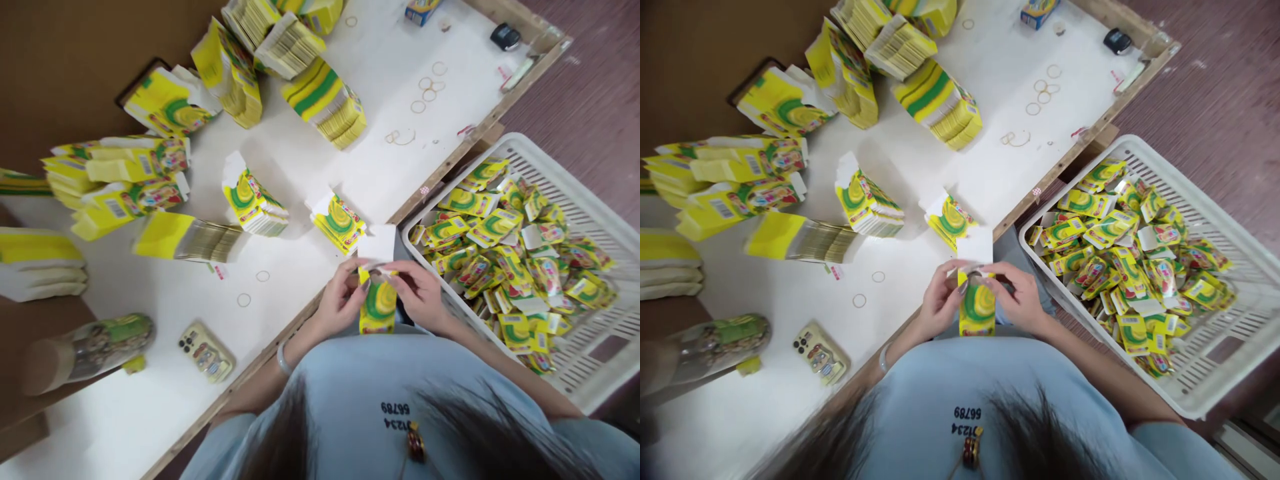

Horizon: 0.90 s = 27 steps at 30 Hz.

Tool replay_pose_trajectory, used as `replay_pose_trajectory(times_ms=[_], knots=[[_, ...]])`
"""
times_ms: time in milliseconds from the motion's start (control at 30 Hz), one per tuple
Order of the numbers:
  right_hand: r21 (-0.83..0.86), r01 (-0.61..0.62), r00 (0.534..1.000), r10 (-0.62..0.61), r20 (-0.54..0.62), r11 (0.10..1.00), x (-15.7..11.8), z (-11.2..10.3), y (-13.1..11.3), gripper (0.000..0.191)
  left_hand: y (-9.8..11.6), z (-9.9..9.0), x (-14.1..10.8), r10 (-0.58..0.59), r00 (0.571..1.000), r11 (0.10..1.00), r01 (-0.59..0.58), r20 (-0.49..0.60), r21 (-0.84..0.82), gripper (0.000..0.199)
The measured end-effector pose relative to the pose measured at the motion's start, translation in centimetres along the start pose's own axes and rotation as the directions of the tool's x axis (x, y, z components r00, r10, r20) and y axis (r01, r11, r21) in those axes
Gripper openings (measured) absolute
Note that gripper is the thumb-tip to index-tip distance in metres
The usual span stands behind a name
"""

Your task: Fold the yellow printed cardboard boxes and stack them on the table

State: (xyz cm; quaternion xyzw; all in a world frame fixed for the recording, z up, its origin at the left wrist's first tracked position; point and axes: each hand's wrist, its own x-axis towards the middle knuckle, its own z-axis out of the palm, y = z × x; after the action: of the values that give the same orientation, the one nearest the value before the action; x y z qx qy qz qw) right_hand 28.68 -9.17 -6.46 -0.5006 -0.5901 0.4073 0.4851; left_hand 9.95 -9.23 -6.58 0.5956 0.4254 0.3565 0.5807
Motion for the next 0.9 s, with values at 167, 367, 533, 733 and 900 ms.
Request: replay_pose_trajectory(times_ms=[167, 367, 533, 733, 900], knots=[[-0.108, 0.032, 0.999, -0.032, 0.003, 0.994, -1.2, -0.9, 0.7, 0.03, -0.1, -0.1, -0.6, 0.036, 0.999, 0.999, -0.037, -0.012, -0.04, 0.029], [-0.096, 0.274, 0.931, -0.238, 0.278, 0.957, -0.8, -2.6, 2.0, 0.036, 0.0, 0.0, -0.6, -0.059, 0.998, 0.998, 0.058, -0.03, -0.034, 0.064], [0.14, -0.187, 0.916, 0.121, 0.384, 0.972, -0.8, -2.1, 0.5, 0.049, 1.0, -0.9, -0.3, -0.086, 0.996, 0.993, 0.089, -0.039, 0.078, 0.05], [0.218, -0.476, 0.812, 0.33, 0.482, 0.852, -0.4, -1.1, -1.4, 0.041, 0.6, -0.8, 0.0, -0.062, 0.998, 0.991, 0.065, -0.034, 0.115, 0.049], [0.217, -0.477, 0.802, 0.32, 0.504, 0.852, 0.2, -2.0, -1.4, 0.044, 0.2, -0.8, -0.3, -0.036, 0.998, 0.991, 0.042, -0.052, 0.125, 0.048]])
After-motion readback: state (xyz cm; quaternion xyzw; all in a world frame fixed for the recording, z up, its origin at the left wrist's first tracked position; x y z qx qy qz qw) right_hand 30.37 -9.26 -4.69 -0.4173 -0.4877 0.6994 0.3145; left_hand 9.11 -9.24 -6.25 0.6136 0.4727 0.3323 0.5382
